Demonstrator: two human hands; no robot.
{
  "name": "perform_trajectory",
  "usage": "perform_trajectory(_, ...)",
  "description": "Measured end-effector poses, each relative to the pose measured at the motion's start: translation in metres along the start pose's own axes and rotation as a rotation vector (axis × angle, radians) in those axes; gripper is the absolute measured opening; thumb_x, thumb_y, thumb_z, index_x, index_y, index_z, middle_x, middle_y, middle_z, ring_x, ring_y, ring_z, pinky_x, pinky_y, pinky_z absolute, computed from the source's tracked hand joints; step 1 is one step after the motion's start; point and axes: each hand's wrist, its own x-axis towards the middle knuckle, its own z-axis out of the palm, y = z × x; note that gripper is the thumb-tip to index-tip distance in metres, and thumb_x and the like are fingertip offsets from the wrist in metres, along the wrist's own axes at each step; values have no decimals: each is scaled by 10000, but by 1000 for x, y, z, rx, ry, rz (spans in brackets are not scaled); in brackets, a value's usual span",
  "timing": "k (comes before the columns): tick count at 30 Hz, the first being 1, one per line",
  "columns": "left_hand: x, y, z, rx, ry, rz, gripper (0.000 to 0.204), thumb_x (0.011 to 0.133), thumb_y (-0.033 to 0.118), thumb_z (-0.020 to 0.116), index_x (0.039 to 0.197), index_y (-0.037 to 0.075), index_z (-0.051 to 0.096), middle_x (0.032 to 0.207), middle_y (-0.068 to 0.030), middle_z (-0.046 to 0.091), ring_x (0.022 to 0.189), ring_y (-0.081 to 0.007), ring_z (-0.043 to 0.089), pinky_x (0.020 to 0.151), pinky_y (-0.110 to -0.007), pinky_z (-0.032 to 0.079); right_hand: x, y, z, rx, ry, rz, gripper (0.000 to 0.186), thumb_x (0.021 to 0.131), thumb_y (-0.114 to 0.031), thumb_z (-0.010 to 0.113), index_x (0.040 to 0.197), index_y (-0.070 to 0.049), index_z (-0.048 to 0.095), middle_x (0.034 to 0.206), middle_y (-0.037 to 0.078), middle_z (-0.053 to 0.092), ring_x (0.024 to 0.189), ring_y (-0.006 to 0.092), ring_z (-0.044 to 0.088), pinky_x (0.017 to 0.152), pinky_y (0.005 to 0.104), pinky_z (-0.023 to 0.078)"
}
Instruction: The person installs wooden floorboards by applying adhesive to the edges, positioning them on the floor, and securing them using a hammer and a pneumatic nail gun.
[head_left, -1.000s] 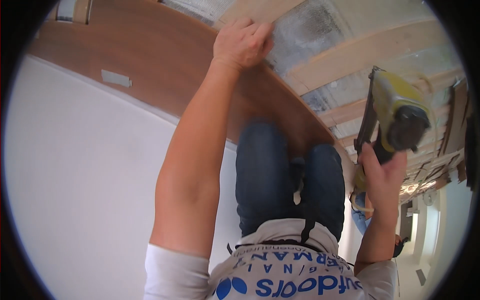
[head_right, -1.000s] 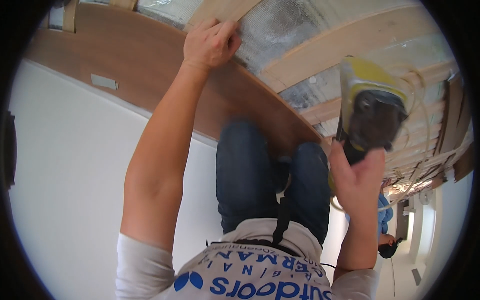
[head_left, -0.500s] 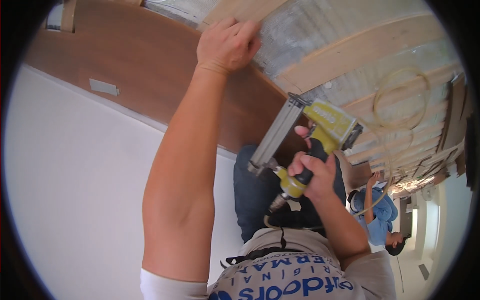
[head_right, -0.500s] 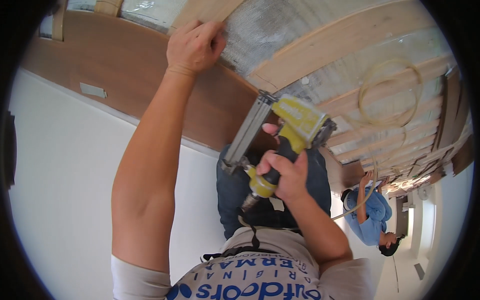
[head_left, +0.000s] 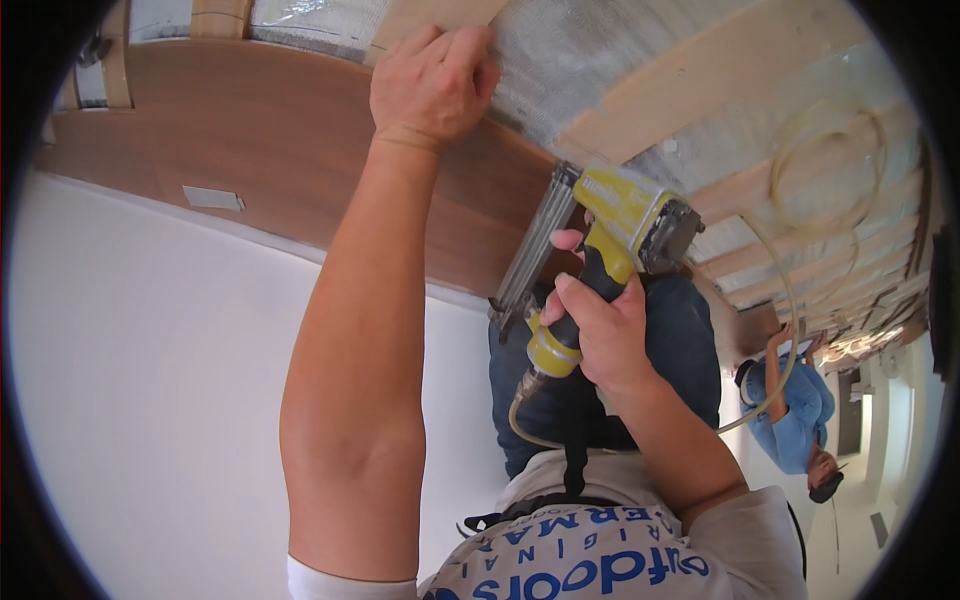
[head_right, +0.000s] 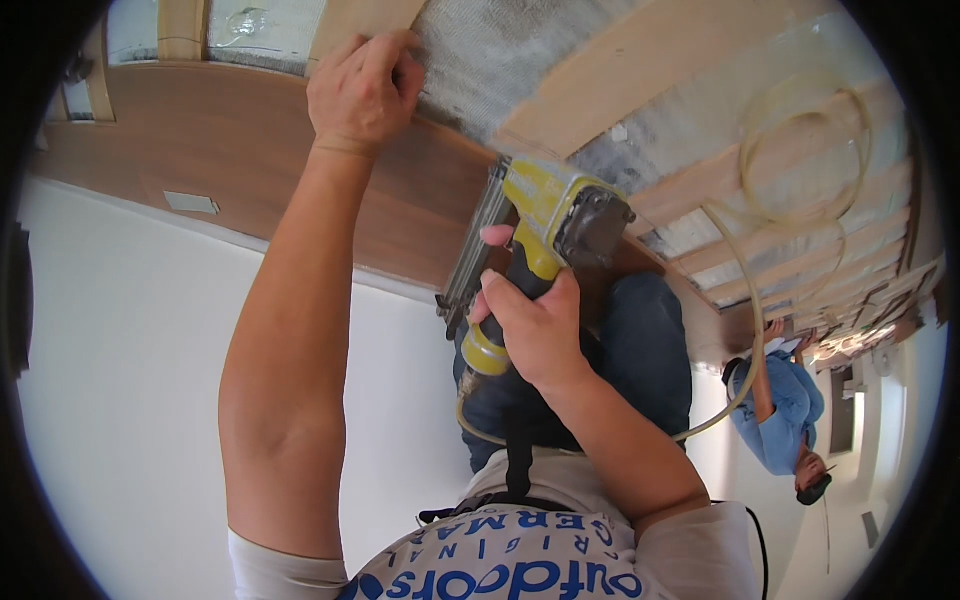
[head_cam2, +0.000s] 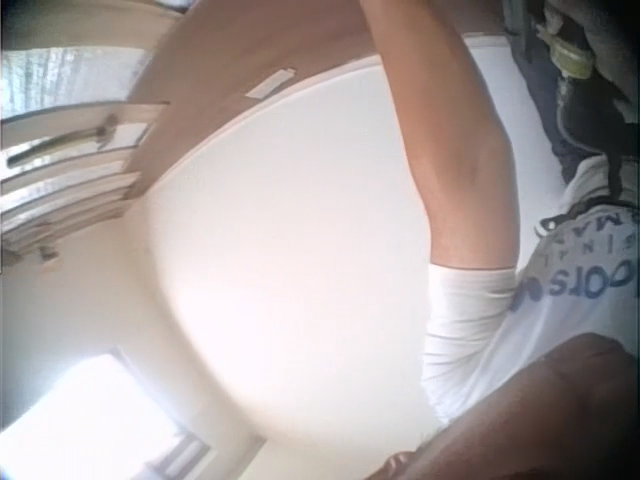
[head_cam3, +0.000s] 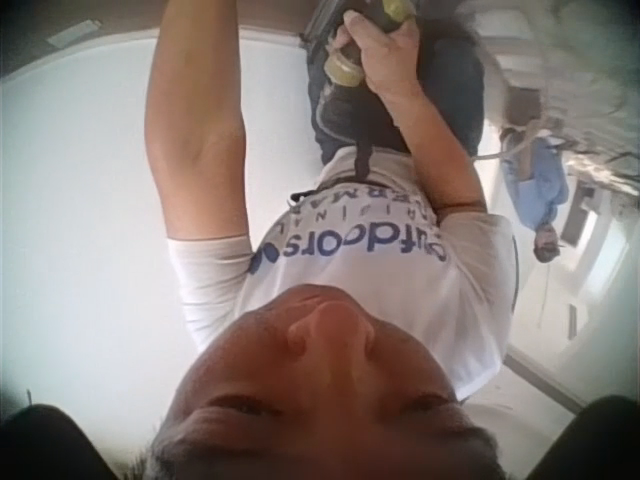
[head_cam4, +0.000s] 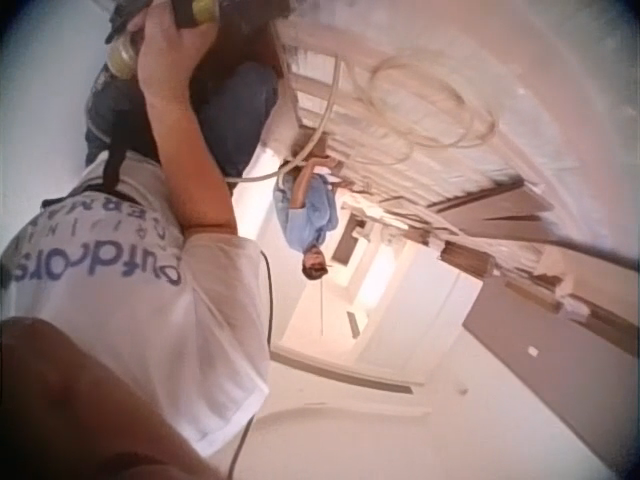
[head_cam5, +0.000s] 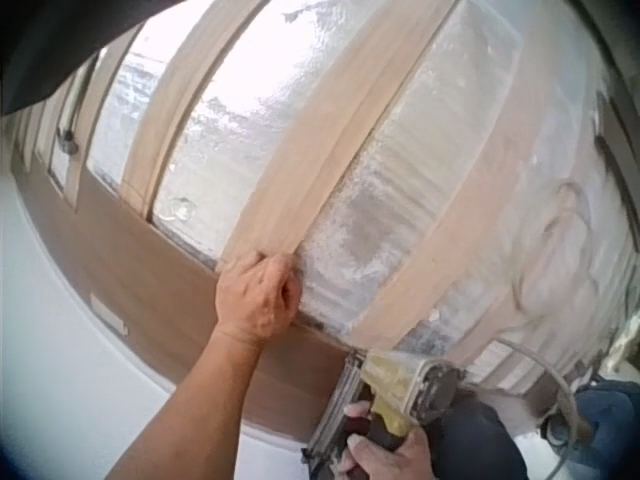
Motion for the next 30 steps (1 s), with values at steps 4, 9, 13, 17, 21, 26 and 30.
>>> perform_trajectory(4, 3, -6, 6, -33, 26, 38, 193, 783, 105, 707, 931, 229, 695, 705, 50, 642, 697, -182, 637, 604, -339, 508, -3, 5, -11, -54, 16, 5, 359, 929, 53, 582, 1272, -49, 549, 1016, 48, 612, 687, 136, 632, 692, 319, 567)
perform_trajectory(9, 2, -9, 3, -12, 17, 9, 196, 780, 85, 709, 932, 206, 688, 710, 41, 648, 711, -190, 650, 593, -349, 509, -5, 4, -17, 7, -1, -9, 454, 941, 54, 566, 1380, -51, 523, 1137, 49, 614, 715, 117, 623, 715, 307, 565)
perform_trajectory(13, 2, -7, 2, -2, 11, 7, 187, 788, 87, 706, 935, 203, 689, 717, 37, 653, 718, -192, 654, 592, -355, 514, -7, 19, -19, -6, 6, -67, 372, 943, 51, 577, 1300, -48, 551, 1122, 43, 608, 710, 117, 623, 709, 303, 562)
perform_trajectory(17, 0, -4, -1, -8, -6, 15, 180, 798, 83, 700, 934, 200, 691, 717, 31, 656, 702, -197, 650, 597, -348, 522, -7, 12, -29, 2, 12, 6, 279, 935, 41, 597, 1197, -46, 555, 1086, 35, 593, 710, 128, 632, 705, 320, 569)
perform_trajectory(21, 0, -9, 2, 15, 27, 19, 175, 805, 79, 694, 934, 197, 695, 698, 25, 649, 685, -202, 645, 599, -346, 524, -8, 4, -38, -11, 10, -33, 427, 940, 27, 594, 1358, -39, 534, 1164, 51, 617, 729, 128, 637, 724, 318, 573)
perform_trajectory(26, 3, -3, 2, -6, 8, 3, 170, 815, 82, 686, 938, 199, 697, 685, 20, 646, 692, -213, 649, 617, -363, 530, -6, 3, -37, 12, 13, 10, 439, 927, 48, 583, 1356, -40, 546, 1222, 61, 620, 718, 128, 636, 713, 303, 563)
perform_trajectory(30, 2, -7, 3, -15, -23, -3, 169, 824, 93, 678, 945, 208, 703, 700, -1, 657, 721, -244, 663, 637, -381, 538, -16, 19, -49, -58, 91, -20, 353, 922, 68, 586, 1255, -49, 573, 1000, 55, 640, 686, 132, 638, 688, 294, 552)
